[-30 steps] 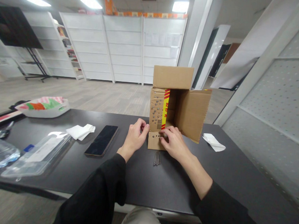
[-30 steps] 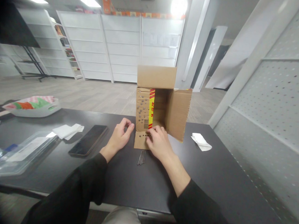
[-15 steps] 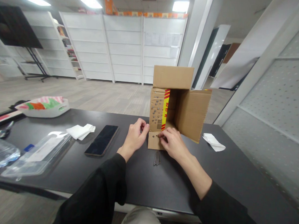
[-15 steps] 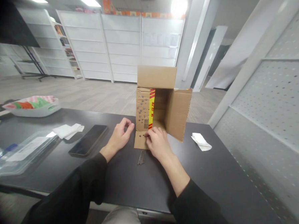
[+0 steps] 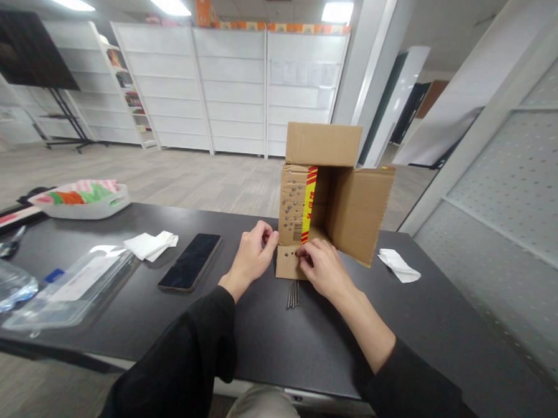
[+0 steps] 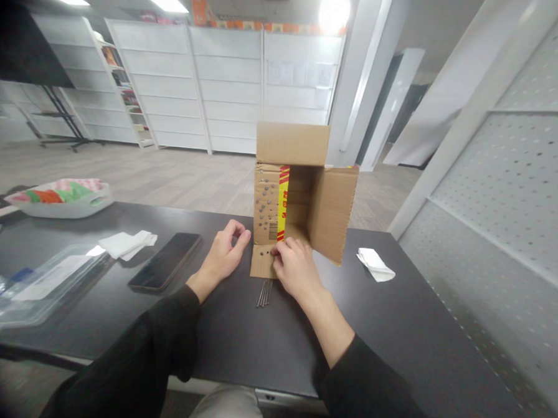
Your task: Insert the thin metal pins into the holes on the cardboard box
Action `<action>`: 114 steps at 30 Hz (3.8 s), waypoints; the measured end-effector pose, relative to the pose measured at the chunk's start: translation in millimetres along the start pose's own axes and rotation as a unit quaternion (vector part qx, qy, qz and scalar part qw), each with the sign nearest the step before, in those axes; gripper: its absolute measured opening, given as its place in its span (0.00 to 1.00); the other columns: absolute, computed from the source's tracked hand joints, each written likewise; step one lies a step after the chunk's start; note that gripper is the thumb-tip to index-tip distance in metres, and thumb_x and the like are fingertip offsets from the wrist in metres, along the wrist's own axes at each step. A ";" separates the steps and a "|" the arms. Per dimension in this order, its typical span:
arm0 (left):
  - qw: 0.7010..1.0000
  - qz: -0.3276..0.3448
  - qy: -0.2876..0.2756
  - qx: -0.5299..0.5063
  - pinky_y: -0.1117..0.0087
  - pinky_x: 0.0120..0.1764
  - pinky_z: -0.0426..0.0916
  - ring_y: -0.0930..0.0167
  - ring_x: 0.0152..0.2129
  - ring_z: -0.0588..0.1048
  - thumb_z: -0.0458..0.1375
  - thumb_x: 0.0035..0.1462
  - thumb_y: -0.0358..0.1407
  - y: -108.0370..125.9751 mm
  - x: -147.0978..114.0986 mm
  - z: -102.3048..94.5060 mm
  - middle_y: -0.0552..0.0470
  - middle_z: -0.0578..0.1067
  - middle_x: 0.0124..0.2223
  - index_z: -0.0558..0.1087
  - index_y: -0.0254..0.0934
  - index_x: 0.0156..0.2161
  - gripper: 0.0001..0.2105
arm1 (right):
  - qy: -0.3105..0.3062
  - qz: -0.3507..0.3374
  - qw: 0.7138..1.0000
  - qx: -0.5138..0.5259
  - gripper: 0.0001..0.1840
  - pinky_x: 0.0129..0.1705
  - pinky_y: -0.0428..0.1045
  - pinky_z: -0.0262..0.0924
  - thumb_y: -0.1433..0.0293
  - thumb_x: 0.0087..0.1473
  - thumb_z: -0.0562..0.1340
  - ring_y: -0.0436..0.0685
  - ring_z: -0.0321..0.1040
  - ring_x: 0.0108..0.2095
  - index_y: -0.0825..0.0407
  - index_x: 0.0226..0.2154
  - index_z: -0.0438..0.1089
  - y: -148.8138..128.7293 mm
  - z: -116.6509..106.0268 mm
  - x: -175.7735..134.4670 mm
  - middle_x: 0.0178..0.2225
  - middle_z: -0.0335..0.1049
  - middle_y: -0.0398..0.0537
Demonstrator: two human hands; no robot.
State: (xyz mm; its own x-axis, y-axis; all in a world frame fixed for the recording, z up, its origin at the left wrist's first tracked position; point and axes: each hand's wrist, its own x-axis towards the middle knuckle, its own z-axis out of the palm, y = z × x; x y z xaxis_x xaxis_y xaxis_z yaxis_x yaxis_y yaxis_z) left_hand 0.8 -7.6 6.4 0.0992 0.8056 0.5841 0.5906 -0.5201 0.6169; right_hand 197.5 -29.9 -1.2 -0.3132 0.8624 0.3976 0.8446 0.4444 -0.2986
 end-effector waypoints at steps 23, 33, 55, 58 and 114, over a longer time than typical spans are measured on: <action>1.000 -0.003 -0.005 0.002 0.69 0.34 0.63 0.71 0.27 0.71 0.50 0.64 0.42 1.4 0.2 -0.4 0.54 0.71 0.29 0.63 0.39 0.32 0.10 | 0.014 0.033 0.999 -0.021 0.09 0.40 0.51 0.52 0.79 0.54 0.56 0.58 0.65 0.39 0.51 0.35 0.68 2.1 0.2 5.1 0.37 0.71 0.49; 1.000 -0.002 -0.005 -0.003 0.69 0.36 0.63 0.71 0.27 0.71 0.50 0.64 0.42 -1.6 -0.1 0.8 0.54 0.71 0.29 0.63 0.39 0.33 0.10 | 0.002 0.034 0.998 -0.059 0.10 0.38 0.50 0.52 0.80 0.52 0.56 0.58 0.65 0.37 0.51 0.35 0.68 -3.5 -2.2 7.8 0.36 0.70 0.49; 1.000 -0.006 -0.003 -0.003 0.69 0.33 0.63 0.71 0.27 0.71 0.50 0.64 0.42 2.1 0.2 -0.6 0.54 0.72 0.29 0.64 0.39 0.33 0.10 | 0.023 0.048 0.996 -0.068 0.07 0.38 0.51 0.50 0.77 0.51 0.56 0.56 0.66 0.34 0.50 0.33 0.66 -9.4 -6.8 7.7 0.34 0.71 0.47; 1.000 -0.007 -0.003 -0.004 0.70 0.33 0.63 0.71 0.27 0.71 0.50 0.64 0.42 1.3 0.0 -0.4 0.54 0.72 0.29 0.64 0.39 0.33 0.10 | 0.015 0.049 0.996 -0.069 0.06 0.38 0.51 0.50 0.76 0.52 0.57 0.56 0.66 0.34 0.50 0.33 0.66 -9.6 -8.5 7.6 0.34 0.71 0.47; 1.000 -0.006 -0.003 -0.014 0.70 0.33 0.62 0.72 0.26 0.70 0.50 0.64 0.42 1.5 0.1 -0.9 0.55 0.70 0.28 0.63 0.39 0.33 0.10 | 0.030 0.066 0.997 -0.037 0.05 0.33 0.49 0.49 0.75 0.52 0.57 0.54 0.64 0.31 0.51 0.32 0.68 -14.8 -15.1 4.2 0.33 0.71 0.47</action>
State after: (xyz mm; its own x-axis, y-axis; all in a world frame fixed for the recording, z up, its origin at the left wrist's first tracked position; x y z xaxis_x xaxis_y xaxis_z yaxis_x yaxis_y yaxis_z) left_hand 1.0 -8.6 7.9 0.0971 0.8140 0.5728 0.5698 -0.5173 0.6385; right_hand 190.3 -36.5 18.0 -0.1733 0.8948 0.4114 0.9072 0.3076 -0.2870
